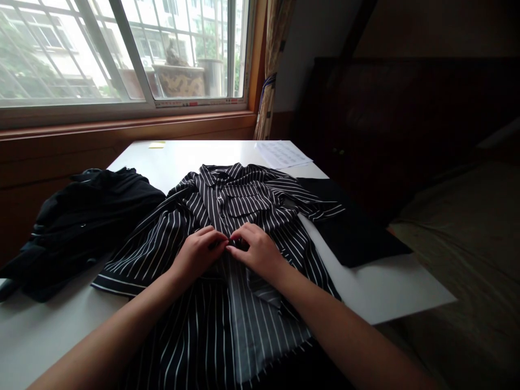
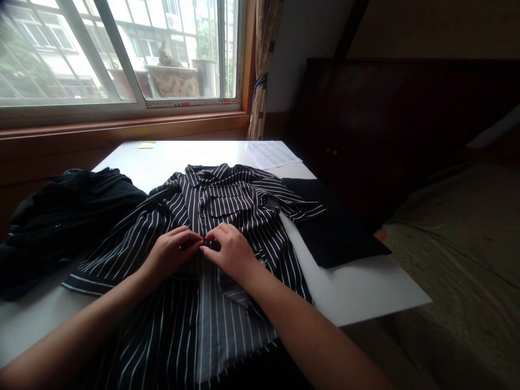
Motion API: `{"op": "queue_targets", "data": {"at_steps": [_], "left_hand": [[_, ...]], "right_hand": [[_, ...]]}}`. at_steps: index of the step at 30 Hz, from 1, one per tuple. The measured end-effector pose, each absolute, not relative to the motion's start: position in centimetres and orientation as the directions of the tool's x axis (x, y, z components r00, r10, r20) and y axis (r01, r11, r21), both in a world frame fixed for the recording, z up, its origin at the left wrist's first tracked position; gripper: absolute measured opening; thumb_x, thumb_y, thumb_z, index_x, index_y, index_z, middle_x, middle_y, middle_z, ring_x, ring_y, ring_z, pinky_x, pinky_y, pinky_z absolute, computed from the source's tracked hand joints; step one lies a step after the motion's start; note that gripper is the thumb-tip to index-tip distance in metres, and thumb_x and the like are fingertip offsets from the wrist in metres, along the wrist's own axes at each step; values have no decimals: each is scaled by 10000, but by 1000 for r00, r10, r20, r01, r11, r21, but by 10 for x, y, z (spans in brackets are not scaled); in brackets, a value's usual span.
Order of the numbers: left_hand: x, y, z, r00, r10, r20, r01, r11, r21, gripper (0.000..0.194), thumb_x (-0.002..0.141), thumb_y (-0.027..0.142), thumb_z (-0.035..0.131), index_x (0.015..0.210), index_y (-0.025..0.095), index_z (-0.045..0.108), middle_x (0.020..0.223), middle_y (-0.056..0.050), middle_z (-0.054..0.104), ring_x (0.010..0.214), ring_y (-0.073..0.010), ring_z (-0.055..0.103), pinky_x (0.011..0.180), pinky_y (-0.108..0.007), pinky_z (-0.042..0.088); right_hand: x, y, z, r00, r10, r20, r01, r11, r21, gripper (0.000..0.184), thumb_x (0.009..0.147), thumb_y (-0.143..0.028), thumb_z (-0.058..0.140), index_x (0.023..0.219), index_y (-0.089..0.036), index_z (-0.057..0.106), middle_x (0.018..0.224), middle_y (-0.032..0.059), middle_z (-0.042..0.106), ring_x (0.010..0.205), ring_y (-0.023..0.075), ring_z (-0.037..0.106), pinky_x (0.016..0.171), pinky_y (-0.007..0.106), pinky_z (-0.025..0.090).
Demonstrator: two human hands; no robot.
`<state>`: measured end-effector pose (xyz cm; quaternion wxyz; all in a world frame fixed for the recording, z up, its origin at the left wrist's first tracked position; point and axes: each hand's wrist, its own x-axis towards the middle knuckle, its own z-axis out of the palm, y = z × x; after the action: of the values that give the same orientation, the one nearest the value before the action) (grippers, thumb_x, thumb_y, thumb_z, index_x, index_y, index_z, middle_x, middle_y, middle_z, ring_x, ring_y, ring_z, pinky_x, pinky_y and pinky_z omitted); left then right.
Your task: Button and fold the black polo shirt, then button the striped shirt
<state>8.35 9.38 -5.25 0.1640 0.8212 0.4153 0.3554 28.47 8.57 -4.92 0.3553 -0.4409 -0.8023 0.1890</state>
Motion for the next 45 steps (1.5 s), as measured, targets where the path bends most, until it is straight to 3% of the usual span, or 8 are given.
{"op": "queue_targets", "data": {"at_steps": [5, 11, 16, 22, 26, 32, 45], "left_hand": [[83, 93, -50, 401, 811, 426, 559, -585, 587, 86, 882, 226, 617, 870, 202, 698, 841, -33, 680, 755, -155, 637, 711, -274, 511], [83, 94, -52, 403, 810, 425, 553, -586, 592, 100, 888, 259, 615, 890, 211, 703, 853, -36, 692, 770, -161, 650, 726, -281, 528], [82, 94, -56, 387, 818, 425, 572, -574, 585, 93, 885, 249, 622, 902, 216, 707, 879, -39, 693, 783, -168, 649, 737, -288, 527], [81, 94, -58, 392, 815, 426, 581, -578, 572, 140, 888, 228, 615, 1003, 220, 694, 905, -32, 674, 772, -153, 631, 730, -272, 512], [81, 94, -59, 445, 800, 402, 563, -599, 569, 235, 908, 247, 604, 1134, 235, 669, 912, -26, 653, 732, -132, 607, 688, -248, 497], [81, 95, -58, 465, 784, 412, 552, -620, 558, 151, 933, 280, 578, 944, 204, 708, 865, -33, 654, 766, -140, 630, 704, -249, 499], [82, 96, -63, 447, 774, 449, 597, -632, 494, 107, 870, 179, 613, 885, 182, 719, 838, -36, 697, 730, -141, 655, 693, -250, 512]], "right_hand": [[283, 87, -54, -324, 885, 335, 561, 464, -685, 69, 847, -209, 657, 911, -214, 683, 878, 27, 698, 852, 178, 628, 816, 325, 474], [287, 90, -56, -311, 911, 271, 460, 394, -796, 121, 857, -230, 631, 927, -210, 728, 903, 38, 738, 853, 187, 675, 814, 320, 496], [289, 92, -57, -278, 951, 138, 363, 237, -901, 147, 830, -291, 656, 898, -194, 743, 842, 36, 741, 785, 192, 686, 760, 315, 510], [289, 96, -57, -277, 959, 56, 294, 140, -946, 163, 797, -312, 671, 861, -180, 742, 837, 37, 739, 809, 193, 687, 763, 298, 506], [289, 95, -58, -284, 956, 66, 294, 153, -944, 177, 805, -310, 654, 883, -179, 742, 848, 36, 739, 812, 188, 681, 756, 293, 504], [287, 92, -58, -317, 941, 119, 366, 237, -900, 183, 833, -298, 634, 908, -172, 743, 817, 27, 730, 732, 162, 657, 698, 268, 493], [285, 91, -62, -306, 928, 212, 437, 335, -835, 138, 839, -290, 673, 899, -189, 745, 838, 26, 742, 769, 161, 674, 733, 265, 498]]}}
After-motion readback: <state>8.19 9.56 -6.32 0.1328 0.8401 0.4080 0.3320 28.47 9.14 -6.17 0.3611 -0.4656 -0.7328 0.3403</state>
